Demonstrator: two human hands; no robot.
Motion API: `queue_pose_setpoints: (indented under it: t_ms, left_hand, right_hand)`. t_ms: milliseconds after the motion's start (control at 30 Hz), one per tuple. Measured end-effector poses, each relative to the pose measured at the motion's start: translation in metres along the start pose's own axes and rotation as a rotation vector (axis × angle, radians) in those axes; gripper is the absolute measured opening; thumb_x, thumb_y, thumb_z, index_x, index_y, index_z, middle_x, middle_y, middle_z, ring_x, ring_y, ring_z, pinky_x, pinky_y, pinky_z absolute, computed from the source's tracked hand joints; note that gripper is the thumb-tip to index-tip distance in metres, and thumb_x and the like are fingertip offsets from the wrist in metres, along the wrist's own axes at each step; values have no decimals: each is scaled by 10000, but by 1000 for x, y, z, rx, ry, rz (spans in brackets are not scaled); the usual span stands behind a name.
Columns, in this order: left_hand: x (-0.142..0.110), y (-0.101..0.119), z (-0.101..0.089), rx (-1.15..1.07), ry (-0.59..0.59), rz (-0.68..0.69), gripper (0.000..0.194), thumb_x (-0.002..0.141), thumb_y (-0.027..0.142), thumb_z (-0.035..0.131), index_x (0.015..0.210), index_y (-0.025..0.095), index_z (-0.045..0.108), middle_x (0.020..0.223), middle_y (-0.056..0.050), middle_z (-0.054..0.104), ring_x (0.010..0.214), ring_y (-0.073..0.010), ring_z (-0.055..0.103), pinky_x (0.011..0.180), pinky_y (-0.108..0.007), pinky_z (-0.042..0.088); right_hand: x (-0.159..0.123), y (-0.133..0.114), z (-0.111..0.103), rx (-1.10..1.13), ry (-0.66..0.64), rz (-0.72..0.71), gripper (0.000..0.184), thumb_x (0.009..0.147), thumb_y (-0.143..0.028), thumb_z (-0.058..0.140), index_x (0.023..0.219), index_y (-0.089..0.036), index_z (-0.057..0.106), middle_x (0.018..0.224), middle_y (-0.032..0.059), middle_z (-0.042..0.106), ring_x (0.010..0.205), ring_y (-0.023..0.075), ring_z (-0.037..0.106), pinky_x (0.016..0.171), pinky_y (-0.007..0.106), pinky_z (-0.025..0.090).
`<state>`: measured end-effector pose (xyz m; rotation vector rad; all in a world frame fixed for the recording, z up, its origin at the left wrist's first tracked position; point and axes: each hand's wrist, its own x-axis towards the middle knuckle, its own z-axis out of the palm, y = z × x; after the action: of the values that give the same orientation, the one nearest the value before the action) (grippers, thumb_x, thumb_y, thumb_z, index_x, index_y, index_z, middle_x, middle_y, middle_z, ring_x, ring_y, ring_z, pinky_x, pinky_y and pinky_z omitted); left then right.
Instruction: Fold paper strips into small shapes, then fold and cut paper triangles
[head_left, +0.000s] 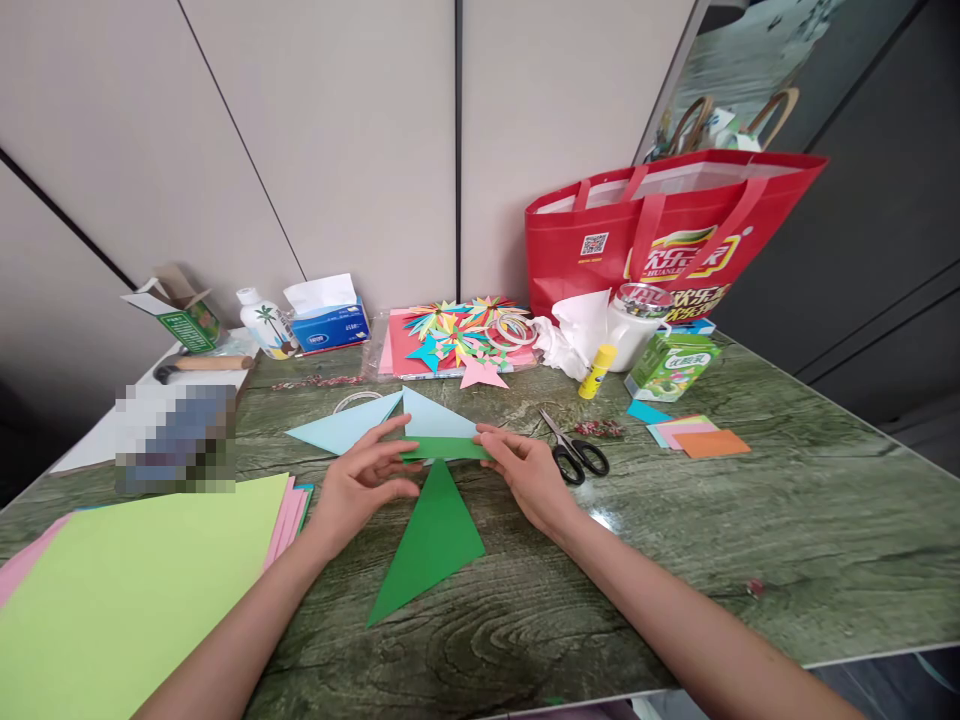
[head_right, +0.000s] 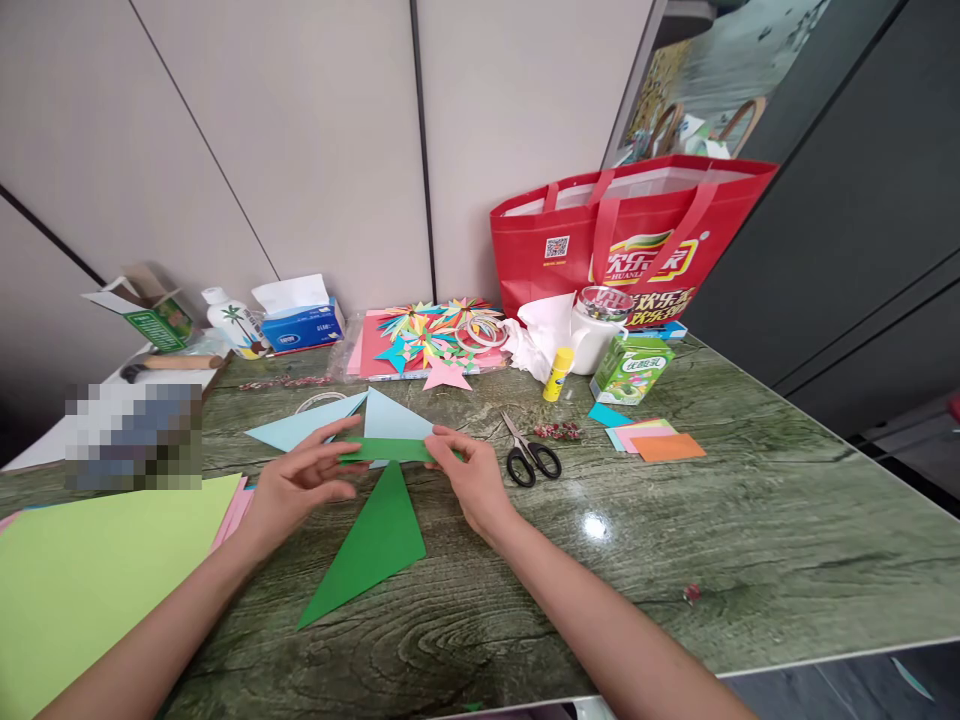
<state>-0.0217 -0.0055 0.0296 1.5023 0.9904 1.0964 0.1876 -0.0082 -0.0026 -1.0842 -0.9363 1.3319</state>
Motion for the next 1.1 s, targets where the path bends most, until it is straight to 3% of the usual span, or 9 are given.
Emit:
queue_pose_setpoints:
  t_ms: [67,100,167,200,300,400,667,867,1100]
  left_hand:
    - [-1,2,3,87,151,-2,143,666,282,688,783,205,715,979,-64,665,638,-169,627,626,-321,529]
    - [-1,3,5,125,226,-16,121,691,295,660,737,193,707,763,-40,679,516,-141,580,535,-286,497]
    - [-2,5,5,188,337,-54,130,684,307,656,661,181,682,449,30,547,369,-103,440,407,-239,375]
    - [-2,7,5,217,369,-70,139,663,313,672,629,179,669,387,52,477,353,-92,386,387,-231,317]
    - [-1,7,1,268,374,-87,192,617,349,701,570,171,645,408,57,444,403,-85,354,406,-229,251]
    - [0,2,-1,268,304,-83,233,630,383,691,577,161,648,480,37,498,455,-93,377,432,-227,263]
    - [-1,-15,4,159,222,-134,260,659,420,670,641,161,670,551,21,566,519,-114,452,479,-224,336]
    - [-3,-15,9,129,249,-160,299,634,444,682,629,146,667,514,23,539,500,-109,444,460,-224,323]
    - [-4,-13,10,12,259,-149,253,636,353,711,543,146,600,476,50,458,469,-69,353,436,-202,259]
  right_hand:
    - [-2,-2,1,4,-53,-14,299,622,-412,703,801,-172,711,1104,100,619,950,230,571,708,303,472]
    - [-3,-3,1,-11,-83,-18,323,599,-392,723,842,-180,704,1032,85,647,864,206,590,665,288,473]
    - [-6,-4,1,-84,-120,-22,347,582,-375,735,869,-186,692,801,38,672,638,154,568,540,263,446]
    - [-6,-4,1,-142,-122,-35,314,596,-384,722,836,-183,692,686,14,647,556,136,527,492,255,418]
    - [-7,-6,0,-329,-61,-161,247,670,-413,657,624,-170,664,547,-6,558,507,124,453,463,250,364]
    - [-6,-6,-1,-358,-43,-236,232,694,-393,641,630,-170,646,627,7,582,591,145,488,525,256,392]
    - [-9,9,4,-60,-40,-34,275,623,-371,713,785,-160,644,750,31,661,659,168,563,612,286,457]
    - [-11,9,5,-27,-5,-15,274,589,-328,739,769,-159,620,724,20,650,630,149,550,590,270,446]
    - [-10,11,4,-106,6,-60,240,615,-313,719,731,-155,581,659,-4,584,602,130,506,546,243,404]
